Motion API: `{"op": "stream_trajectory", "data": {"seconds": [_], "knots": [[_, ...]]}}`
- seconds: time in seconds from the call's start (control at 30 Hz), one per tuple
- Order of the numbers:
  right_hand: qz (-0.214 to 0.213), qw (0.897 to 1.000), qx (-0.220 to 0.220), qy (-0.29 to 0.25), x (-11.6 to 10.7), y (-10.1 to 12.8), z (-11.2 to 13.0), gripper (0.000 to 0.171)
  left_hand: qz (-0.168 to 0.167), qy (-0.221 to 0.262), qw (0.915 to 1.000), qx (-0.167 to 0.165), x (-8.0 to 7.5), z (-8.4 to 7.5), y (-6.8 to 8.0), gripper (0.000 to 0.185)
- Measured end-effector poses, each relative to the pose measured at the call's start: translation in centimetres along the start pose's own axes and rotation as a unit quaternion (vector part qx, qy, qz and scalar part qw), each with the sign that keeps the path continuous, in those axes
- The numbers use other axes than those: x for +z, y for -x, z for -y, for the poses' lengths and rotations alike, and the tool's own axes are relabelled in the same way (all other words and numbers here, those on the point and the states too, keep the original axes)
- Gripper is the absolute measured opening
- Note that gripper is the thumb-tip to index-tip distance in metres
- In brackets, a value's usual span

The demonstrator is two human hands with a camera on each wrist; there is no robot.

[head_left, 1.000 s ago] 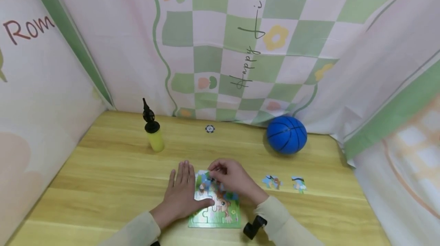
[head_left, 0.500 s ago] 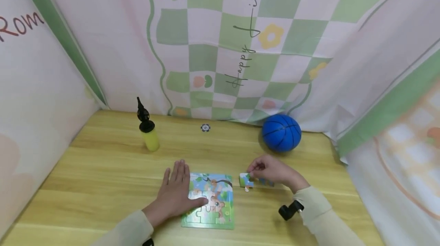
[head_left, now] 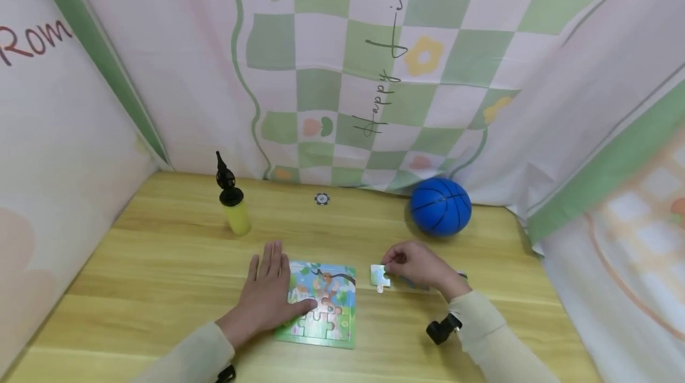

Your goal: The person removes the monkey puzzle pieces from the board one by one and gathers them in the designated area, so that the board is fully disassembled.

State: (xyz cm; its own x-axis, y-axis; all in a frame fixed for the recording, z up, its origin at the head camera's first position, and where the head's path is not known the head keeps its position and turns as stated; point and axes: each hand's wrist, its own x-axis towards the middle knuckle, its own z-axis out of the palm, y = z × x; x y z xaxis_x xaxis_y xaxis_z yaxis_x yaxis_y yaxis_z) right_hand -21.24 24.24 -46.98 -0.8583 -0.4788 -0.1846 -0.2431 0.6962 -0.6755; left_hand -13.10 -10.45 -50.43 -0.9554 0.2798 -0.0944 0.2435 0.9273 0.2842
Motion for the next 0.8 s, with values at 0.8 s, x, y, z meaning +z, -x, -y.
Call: {"op": "stream_trajectory", "data": {"seconds": [0.8], "knots": [[-0.028,0.972,-0.134,0.189,7.0,3.1,7.3,0.038,0.004,-0.077,0.9882,0.132,1.6,-1.3,1.5,0.090]]}}
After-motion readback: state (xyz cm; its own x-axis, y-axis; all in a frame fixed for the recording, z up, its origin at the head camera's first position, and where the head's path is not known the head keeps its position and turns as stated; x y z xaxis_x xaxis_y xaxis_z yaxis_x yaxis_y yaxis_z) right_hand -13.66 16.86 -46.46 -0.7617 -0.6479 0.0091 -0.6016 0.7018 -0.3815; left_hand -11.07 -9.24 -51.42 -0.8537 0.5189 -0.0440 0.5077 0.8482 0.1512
